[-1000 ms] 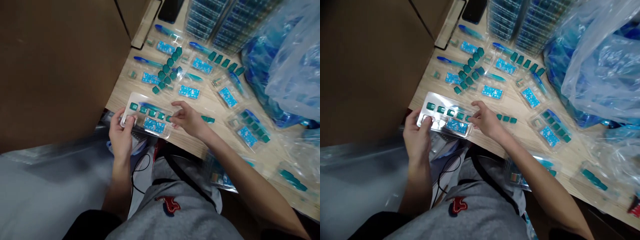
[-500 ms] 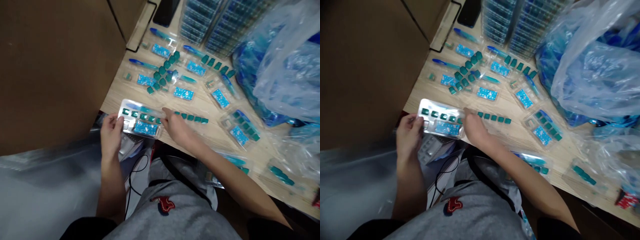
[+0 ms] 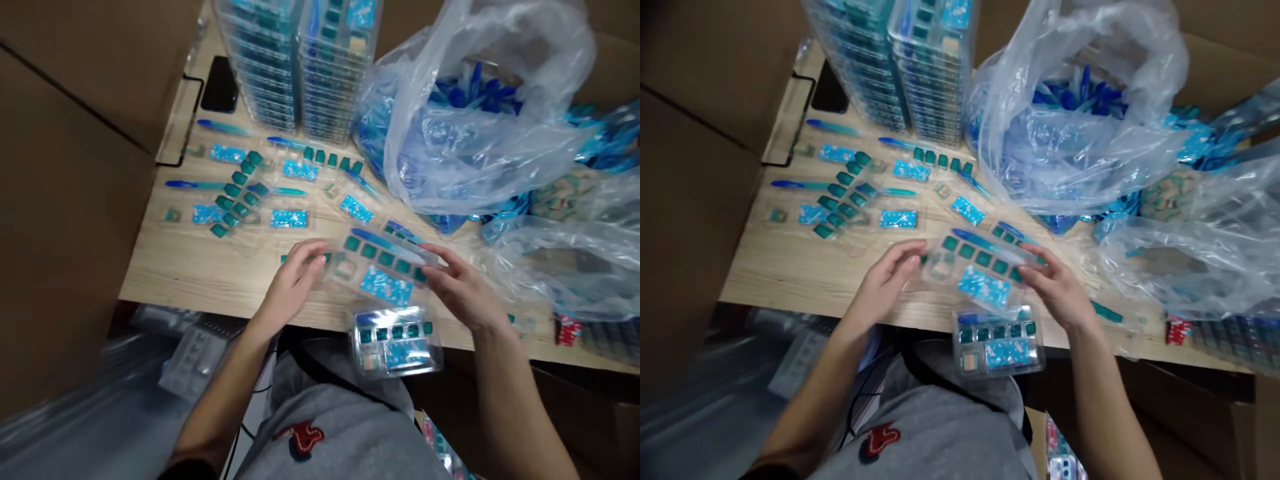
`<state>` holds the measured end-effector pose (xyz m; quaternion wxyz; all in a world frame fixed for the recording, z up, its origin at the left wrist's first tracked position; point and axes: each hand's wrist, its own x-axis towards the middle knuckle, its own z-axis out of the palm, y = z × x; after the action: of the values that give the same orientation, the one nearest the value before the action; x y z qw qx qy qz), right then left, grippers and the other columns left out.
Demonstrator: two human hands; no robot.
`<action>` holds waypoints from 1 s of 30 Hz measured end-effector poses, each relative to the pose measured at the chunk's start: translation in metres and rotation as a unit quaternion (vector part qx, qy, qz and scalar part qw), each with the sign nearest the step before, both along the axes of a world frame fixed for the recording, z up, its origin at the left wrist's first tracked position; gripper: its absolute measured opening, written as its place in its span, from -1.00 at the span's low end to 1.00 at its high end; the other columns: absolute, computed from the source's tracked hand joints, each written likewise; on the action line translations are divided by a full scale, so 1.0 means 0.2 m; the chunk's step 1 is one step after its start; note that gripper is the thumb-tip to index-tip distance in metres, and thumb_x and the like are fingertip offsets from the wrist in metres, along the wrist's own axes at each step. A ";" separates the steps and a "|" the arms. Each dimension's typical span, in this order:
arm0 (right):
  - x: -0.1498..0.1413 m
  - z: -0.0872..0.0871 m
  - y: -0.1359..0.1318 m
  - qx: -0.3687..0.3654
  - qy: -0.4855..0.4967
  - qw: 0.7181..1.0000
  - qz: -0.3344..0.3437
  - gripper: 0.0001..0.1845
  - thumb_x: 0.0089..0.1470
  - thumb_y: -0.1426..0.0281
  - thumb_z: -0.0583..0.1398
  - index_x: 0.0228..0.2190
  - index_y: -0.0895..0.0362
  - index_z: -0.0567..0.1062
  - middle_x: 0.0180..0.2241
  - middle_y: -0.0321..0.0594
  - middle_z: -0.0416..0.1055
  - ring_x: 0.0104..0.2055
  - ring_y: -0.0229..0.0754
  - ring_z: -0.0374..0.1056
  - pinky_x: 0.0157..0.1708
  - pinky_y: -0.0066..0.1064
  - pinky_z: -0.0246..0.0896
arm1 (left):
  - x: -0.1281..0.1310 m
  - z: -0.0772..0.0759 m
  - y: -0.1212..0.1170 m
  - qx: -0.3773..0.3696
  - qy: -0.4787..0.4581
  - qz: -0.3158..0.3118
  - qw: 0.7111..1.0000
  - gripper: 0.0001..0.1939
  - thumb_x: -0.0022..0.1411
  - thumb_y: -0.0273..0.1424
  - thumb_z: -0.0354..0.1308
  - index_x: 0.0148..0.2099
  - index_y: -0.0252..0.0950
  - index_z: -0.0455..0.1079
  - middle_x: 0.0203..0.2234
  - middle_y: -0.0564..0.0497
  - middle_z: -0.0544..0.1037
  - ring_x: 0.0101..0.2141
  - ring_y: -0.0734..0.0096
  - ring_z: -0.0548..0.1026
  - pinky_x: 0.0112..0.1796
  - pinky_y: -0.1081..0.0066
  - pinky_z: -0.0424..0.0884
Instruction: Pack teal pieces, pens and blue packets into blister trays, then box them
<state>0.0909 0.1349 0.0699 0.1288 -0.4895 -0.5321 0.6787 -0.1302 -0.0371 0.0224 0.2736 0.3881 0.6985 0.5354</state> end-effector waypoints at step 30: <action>-0.24 -0.03 -0.06 0.360 -0.104 0.860 0.347 -0.73 0.22 0.43 0.09 -0.13 0.10 0.54 -0.15 -0.09 0.54 -0.10 -0.05 0.46 -0.11 -0.21 0.36 | 0.13 -0.10 -0.20 -0.106 0.428 -0.158 0.884 -0.78 0.29 -0.39 0.10 -0.02 -0.32 0.36 -0.09 -0.21 0.49 -0.06 0.14 0.43 -0.09 0.17 0.40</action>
<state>0.0436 0.1230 0.0645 -0.0042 -0.2606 -0.8849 0.3860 -0.1032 -0.0781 0.0029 0.0687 0.6533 0.7297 0.1898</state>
